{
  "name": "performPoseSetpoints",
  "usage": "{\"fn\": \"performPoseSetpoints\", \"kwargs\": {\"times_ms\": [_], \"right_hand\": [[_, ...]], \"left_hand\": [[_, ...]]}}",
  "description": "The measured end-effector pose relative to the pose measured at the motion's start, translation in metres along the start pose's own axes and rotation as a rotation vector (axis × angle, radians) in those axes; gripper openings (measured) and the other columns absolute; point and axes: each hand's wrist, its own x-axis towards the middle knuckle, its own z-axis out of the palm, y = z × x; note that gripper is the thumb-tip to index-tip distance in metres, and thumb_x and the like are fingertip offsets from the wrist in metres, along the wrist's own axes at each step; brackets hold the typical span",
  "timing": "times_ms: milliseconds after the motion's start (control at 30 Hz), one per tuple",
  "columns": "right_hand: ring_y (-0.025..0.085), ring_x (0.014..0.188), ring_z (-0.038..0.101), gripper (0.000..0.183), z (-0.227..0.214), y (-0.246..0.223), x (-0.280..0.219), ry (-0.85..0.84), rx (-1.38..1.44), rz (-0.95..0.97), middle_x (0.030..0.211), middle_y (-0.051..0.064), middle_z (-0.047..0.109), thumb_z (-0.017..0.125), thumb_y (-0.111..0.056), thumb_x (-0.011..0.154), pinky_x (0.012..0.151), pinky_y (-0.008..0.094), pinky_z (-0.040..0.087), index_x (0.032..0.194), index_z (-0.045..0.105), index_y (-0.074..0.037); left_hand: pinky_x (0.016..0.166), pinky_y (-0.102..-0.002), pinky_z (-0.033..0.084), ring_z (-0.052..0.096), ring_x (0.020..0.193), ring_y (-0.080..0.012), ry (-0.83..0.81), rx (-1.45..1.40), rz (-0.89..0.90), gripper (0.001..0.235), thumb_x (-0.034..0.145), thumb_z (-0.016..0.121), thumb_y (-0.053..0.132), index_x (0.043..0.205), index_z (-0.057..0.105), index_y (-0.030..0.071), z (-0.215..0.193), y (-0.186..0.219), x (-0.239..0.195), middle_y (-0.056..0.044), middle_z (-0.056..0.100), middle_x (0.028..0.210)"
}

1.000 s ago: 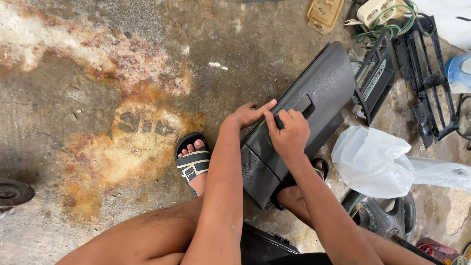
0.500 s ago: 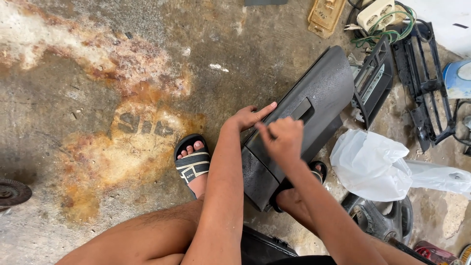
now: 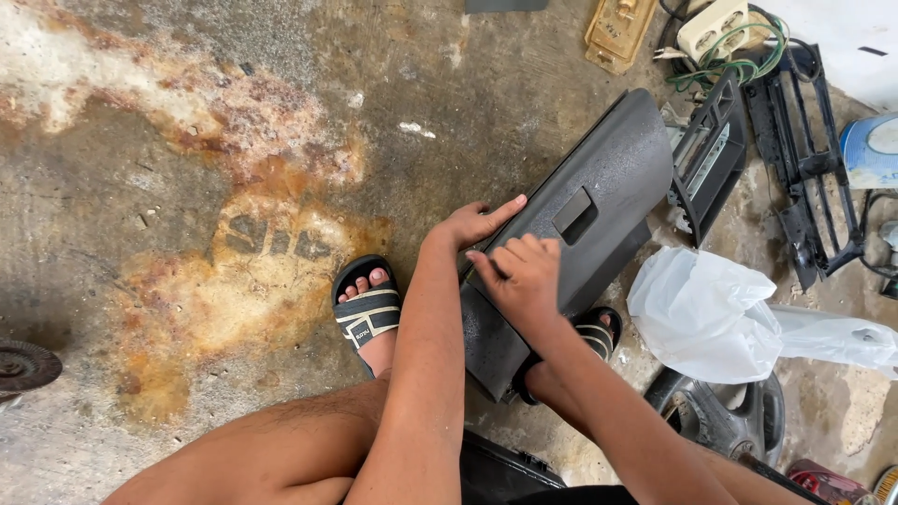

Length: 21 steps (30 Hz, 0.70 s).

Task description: Manually sanding a plastic car interior panel using a small piece of sandpaper to prepare the surface.

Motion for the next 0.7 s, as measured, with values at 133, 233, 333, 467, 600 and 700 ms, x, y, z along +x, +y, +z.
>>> {"fn": "performPoseSetpoints", "kwargs": {"times_ms": [133, 233, 333, 467, 600, 700], "right_hand": [[0.026, 0.065, 0.053, 0.047, -0.001, 0.037, 0.014, 0.058, -0.167, 0.041, 0.062, 0.001, 0.046, 0.076, -0.037, 0.098, 0.076, 0.04, 0.037, 0.064, 0.05, -0.019], [0.029, 0.067, 0.054, 0.042, -0.002, 0.009, 0.01, 0.034, -0.06, 0.055, 0.063, 0.004, 0.048, 0.076, -0.031, 0.093, 0.071, 0.042, 0.036, 0.063, 0.05, -0.017], [0.024, 0.068, 0.054, 0.046, 0.006, 0.023, 0.005, 0.005, -0.048, -0.041, 0.063, 0.002, 0.049, 0.077, -0.04, 0.094, 0.078, 0.038, 0.035, 0.064, 0.049, -0.019], [0.024, 0.065, 0.053, 0.048, 0.003, 0.008, 0.005, 0.049, -0.111, 0.061, 0.061, -0.001, 0.046, 0.077, -0.038, 0.096, 0.075, 0.037, 0.037, 0.063, 0.049, -0.019], [0.023, 0.066, 0.054, 0.044, -0.005, 0.013, 0.011, 0.055, -0.165, 0.026, 0.063, 0.0, 0.048, 0.081, -0.035, 0.091, 0.075, 0.039, 0.037, 0.063, 0.051, -0.019], [0.025, 0.067, 0.056, 0.044, 0.008, 0.03, 0.007, 0.087, -0.19, 0.109, 0.063, 0.001, 0.047, 0.081, -0.036, 0.091, 0.074, 0.038, 0.038, 0.065, 0.049, -0.02]], "left_hand": [[0.132, -0.049, 0.036, 0.046, 0.158, -0.0375, 0.025, -0.031, 0.021, 0.14, 0.061, 0.061, 0.108, 0.166, 0.055, 0.016, 0.001, -0.005, 0.005, -0.019, 0.055, 0.166], [0.133, -0.048, 0.036, 0.048, 0.158, -0.0349, 0.022, -0.051, -0.008, 0.141, 0.057, 0.063, 0.111, 0.161, 0.056, 0.017, 0.003, -0.003, 0.005, -0.016, 0.056, 0.166], [0.134, -0.049, 0.035, 0.045, 0.159, -0.0358, 0.008, -0.04, 0.003, 0.141, 0.062, 0.059, 0.11, 0.164, 0.054, 0.012, 0.0, 0.002, -0.006, -0.019, 0.053, 0.168], [0.133, -0.047, 0.035, 0.045, 0.159, -0.0361, 0.003, -0.003, 0.028, 0.131, 0.069, 0.058, 0.103, 0.165, 0.054, 0.014, -0.002, 0.004, -0.009, -0.018, 0.053, 0.168], [0.133, -0.047, 0.036, 0.048, 0.157, -0.0346, 0.02, -0.017, 0.015, 0.144, 0.056, 0.061, 0.112, 0.161, 0.057, 0.014, 0.003, -0.005, 0.009, -0.017, 0.057, 0.165], [0.131, -0.048, 0.039, 0.049, 0.157, -0.0358, 0.04, -0.037, 0.014, 0.142, 0.055, 0.062, 0.111, 0.16, 0.057, 0.016, -0.001, 0.001, -0.004, -0.017, 0.058, 0.164]]}}
